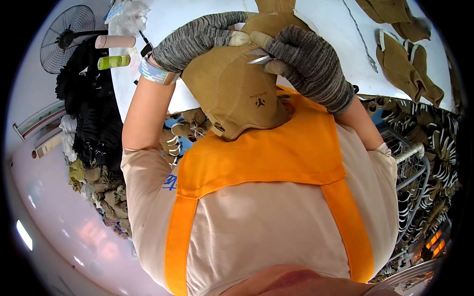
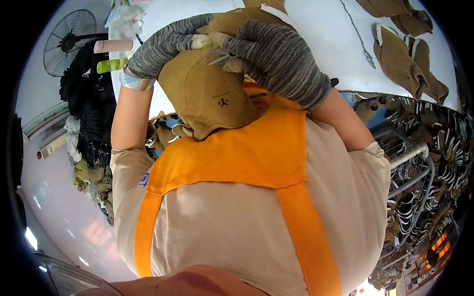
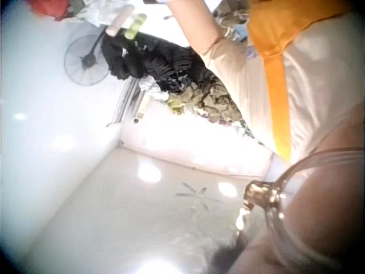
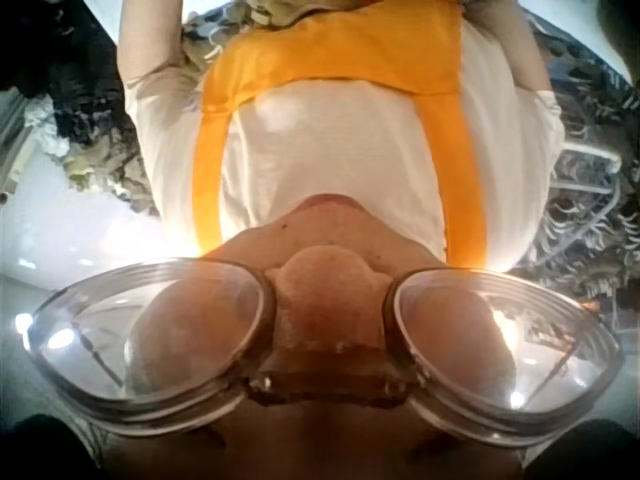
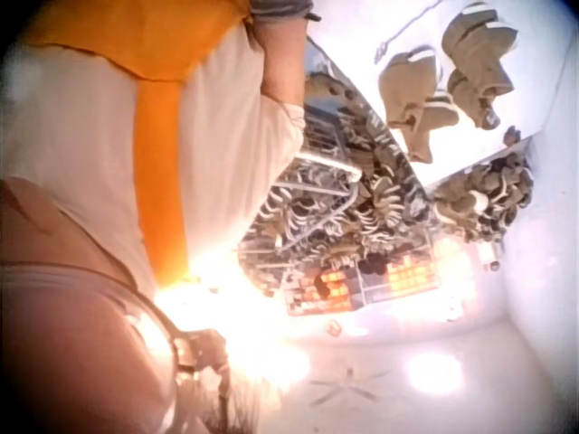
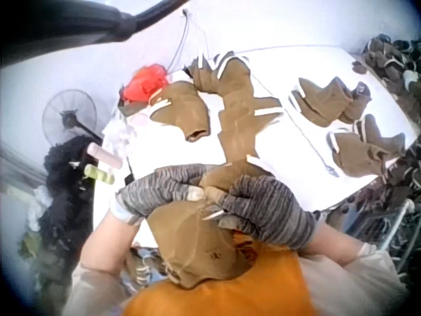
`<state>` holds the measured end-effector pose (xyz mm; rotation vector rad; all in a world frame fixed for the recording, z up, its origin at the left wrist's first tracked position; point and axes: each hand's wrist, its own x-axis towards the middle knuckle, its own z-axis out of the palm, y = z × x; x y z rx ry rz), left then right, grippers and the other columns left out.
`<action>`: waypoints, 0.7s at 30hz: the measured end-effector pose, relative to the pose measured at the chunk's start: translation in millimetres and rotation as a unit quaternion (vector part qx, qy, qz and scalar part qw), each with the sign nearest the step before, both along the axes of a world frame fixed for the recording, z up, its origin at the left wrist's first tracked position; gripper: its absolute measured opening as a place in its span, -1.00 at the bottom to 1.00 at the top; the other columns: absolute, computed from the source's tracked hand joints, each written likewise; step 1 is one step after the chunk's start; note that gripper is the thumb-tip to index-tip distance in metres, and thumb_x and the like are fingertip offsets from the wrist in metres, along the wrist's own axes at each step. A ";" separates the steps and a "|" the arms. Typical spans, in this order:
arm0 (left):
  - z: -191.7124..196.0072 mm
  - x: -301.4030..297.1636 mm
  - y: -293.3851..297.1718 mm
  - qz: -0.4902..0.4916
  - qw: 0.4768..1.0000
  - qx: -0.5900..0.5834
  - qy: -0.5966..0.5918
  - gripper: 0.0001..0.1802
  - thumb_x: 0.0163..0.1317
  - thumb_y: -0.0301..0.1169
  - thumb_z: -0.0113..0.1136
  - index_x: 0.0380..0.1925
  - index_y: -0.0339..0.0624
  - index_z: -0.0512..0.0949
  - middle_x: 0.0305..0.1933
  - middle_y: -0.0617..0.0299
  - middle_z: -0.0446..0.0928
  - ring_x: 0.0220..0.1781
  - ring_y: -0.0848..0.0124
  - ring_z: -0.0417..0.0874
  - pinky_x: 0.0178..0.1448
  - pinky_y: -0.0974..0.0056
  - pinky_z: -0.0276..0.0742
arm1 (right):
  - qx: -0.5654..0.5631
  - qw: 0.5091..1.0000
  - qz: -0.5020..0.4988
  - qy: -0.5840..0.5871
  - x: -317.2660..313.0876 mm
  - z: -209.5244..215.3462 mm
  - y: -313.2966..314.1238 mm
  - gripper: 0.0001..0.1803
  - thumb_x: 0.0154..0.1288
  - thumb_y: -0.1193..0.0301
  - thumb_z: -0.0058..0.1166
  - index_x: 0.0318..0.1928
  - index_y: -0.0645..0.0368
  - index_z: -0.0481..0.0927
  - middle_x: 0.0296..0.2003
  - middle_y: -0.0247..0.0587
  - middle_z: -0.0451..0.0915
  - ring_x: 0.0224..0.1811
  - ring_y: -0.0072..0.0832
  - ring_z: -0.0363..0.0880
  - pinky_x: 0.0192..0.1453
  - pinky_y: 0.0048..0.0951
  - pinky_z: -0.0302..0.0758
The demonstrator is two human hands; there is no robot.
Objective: The person inspects several tan boots, using scissors to trim excess threads from the seams and zippers before aligning and stacking the boots on a table.
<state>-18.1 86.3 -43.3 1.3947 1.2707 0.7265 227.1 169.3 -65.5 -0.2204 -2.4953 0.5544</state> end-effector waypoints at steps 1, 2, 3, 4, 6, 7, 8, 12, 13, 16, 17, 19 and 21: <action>10.4 2.9 0.1 -0.009 1.000 -0.004 -0.009 -0.42 0.24 -0.10 0.23 0.19 -0.19 0.47 0.11 0.15 0.56 0.10 0.37 0.56 0.22 0.30 0.46 | -0.004 1.000 0.004 0.012 -0.7 5.1 0.1 -0.62 0.17 0.21 0.21 -0.02 0.03 0.64 -0.34 -0.28 0.52 -0.31 -0.30 0.55 -0.25 -0.36 0.52; 16.7 2.3 0.5 -0.013 1.000 -0.007 0.000 -0.43 0.26 -0.13 0.22 0.20 -0.19 0.46 0.12 0.15 0.55 0.10 0.37 0.56 0.21 0.31 0.47 | -0.008 1.000 0.008 0.023 -1.5 8.3 -0.3 -0.67 0.14 0.25 0.24 -0.09 0.09 0.66 -0.37 -0.27 0.51 -0.32 -0.29 0.55 -0.29 -0.36 0.50; 20.8 1.4 1.2 -0.018 1.000 -0.009 0.007 -0.44 0.28 -0.15 0.21 0.21 -0.20 0.44 0.12 0.16 0.55 0.11 0.37 0.56 0.21 0.32 0.47 | -0.007 0.999 0.003 0.035 -1.5 9.6 -1.0 -0.68 0.13 0.26 0.25 -0.11 0.10 0.66 -0.37 -0.27 0.51 -0.33 -0.29 0.55 -0.30 -0.36 0.51; 22.7 0.3 1.7 -0.022 1.000 -0.011 0.014 -0.45 0.29 -0.18 0.20 0.22 -0.21 0.43 0.13 0.16 0.54 0.11 0.38 0.56 0.21 0.33 0.47 | -0.007 0.999 -0.001 0.046 -1.7 10.5 -1.7 -0.69 0.11 0.26 0.26 -0.13 0.10 0.67 -0.38 -0.27 0.51 -0.35 -0.29 0.55 -0.31 -0.35 0.51; 14.9 -5.1 6.3 -0.032 0.999 0.009 0.011 -0.46 0.30 -0.22 0.19 0.23 -0.22 0.41 0.15 0.16 0.53 0.11 0.38 0.56 0.20 0.34 0.48 | 0.011 0.998 -0.006 0.065 -3.5 11.3 -0.8 -0.66 0.12 0.24 0.25 -0.07 -0.02 0.65 -0.37 -0.31 0.53 -0.36 -0.32 0.55 -0.31 -0.35 0.52; 14.0 -6.5 7.0 -0.036 0.999 0.019 0.010 -0.46 0.30 -0.25 0.19 0.23 -0.22 0.41 0.15 0.16 0.52 0.11 0.38 0.56 0.20 0.35 0.48 | 0.029 0.997 -0.007 0.073 -4.6 11.1 1.2 -0.61 0.14 0.20 0.22 0.02 -0.15 0.63 -0.37 -0.34 0.54 -0.37 -0.34 0.56 -0.30 -0.36 0.52; 14.8 -5.9 5.7 -0.030 0.999 0.026 0.024 -0.46 0.30 -0.25 0.19 0.23 -0.23 0.41 0.15 0.15 0.53 0.12 0.37 0.56 0.19 0.35 0.48 | 0.046 0.996 -0.008 0.081 -5.2 11.4 2.6 -0.56 0.16 0.17 0.20 0.10 -0.27 0.61 -0.37 -0.38 0.56 -0.37 -0.37 0.56 -0.29 -0.37 0.53; 22.9 1.5 4.7 -0.042 0.995 0.067 0.057 -0.45 0.29 -0.24 0.18 0.23 -0.24 0.41 0.16 0.15 0.53 0.14 0.37 0.55 0.21 0.33 0.48 | 0.047 0.998 0.018 0.027 -3.2 21.2 6.1 -0.54 0.15 0.18 0.19 0.12 -0.30 0.59 -0.35 -0.39 0.58 -0.35 -0.38 0.57 -0.28 -0.39 0.53; 20.2 -1.0 3.4 -0.050 0.994 0.081 0.061 -0.45 0.29 -0.23 0.17 0.23 -0.24 0.41 0.16 0.15 0.53 0.15 0.36 0.55 0.22 0.32 0.47 | 0.057 0.998 0.027 0.019 -3.8 24.1 8.8 -0.54 0.15 0.19 0.19 0.12 -0.31 0.59 -0.33 -0.39 0.59 -0.35 -0.39 0.58 -0.27 -0.39 0.53; 17.2 -1.6 3.9 -0.048 0.998 0.034 -0.031 -0.44 0.30 -0.20 0.16 0.24 -0.24 0.41 0.17 0.14 0.52 0.17 0.33 0.54 0.24 0.30 0.45 | 0.069 0.995 0.045 0.062 -8.5 28.0 10.2 -0.55 0.00 0.26 0.30 0.00 -0.17 0.66 -0.38 -0.34 0.56 -0.40 -0.35 0.55 -0.33 -0.39 0.52; 15.3 -1.9 5.2 -0.053 0.997 0.049 0.007 -0.44 0.30 -0.20 0.15 0.24 -0.24 0.41 0.17 0.13 0.52 0.17 0.32 0.54 0.25 0.30 0.45 | 0.069 0.993 0.049 0.087 -10.2 28.9 9.9 -0.56 -0.07 0.29 0.36 -0.06 -0.10 0.70 -0.41 -0.32 0.54 -0.42 -0.32 0.54 -0.36 -0.38 0.51; 13.1 -2.3 4.5 -0.057 0.992 0.078 0.084 -0.44 0.30 -0.20 0.15 0.24 -0.24 0.41 0.17 0.11 0.52 0.18 0.29 0.55 0.26 0.29 0.44 | 0.107 0.991 0.027 0.079 -12.0 27.6 7.2 -0.54 -0.10 0.29 0.38 -0.06 -0.12 0.70 -0.42 -0.33 0.54 -0.43 -0.33 0.53 -0.37 -0.38 0.50; 15.5 -0.3 1.6 -0.059 0.991 0.100 0.066 -0.43 0.29 -0.20 0.15 0.25 -0.22 0.41 0.17 0.10 0.52 0.18 0.28 0.55 0.26 0.29 0.44 | 0.114 0.993 0.013 0.033 -11.6 23.8 5.7 -0.61 -0.01 0.24 0.31 -0.07 -0.16 0.70 -0.36 -0.34 0.58 -0.37 -0.34 0.56 -0.31 -0.39 0.52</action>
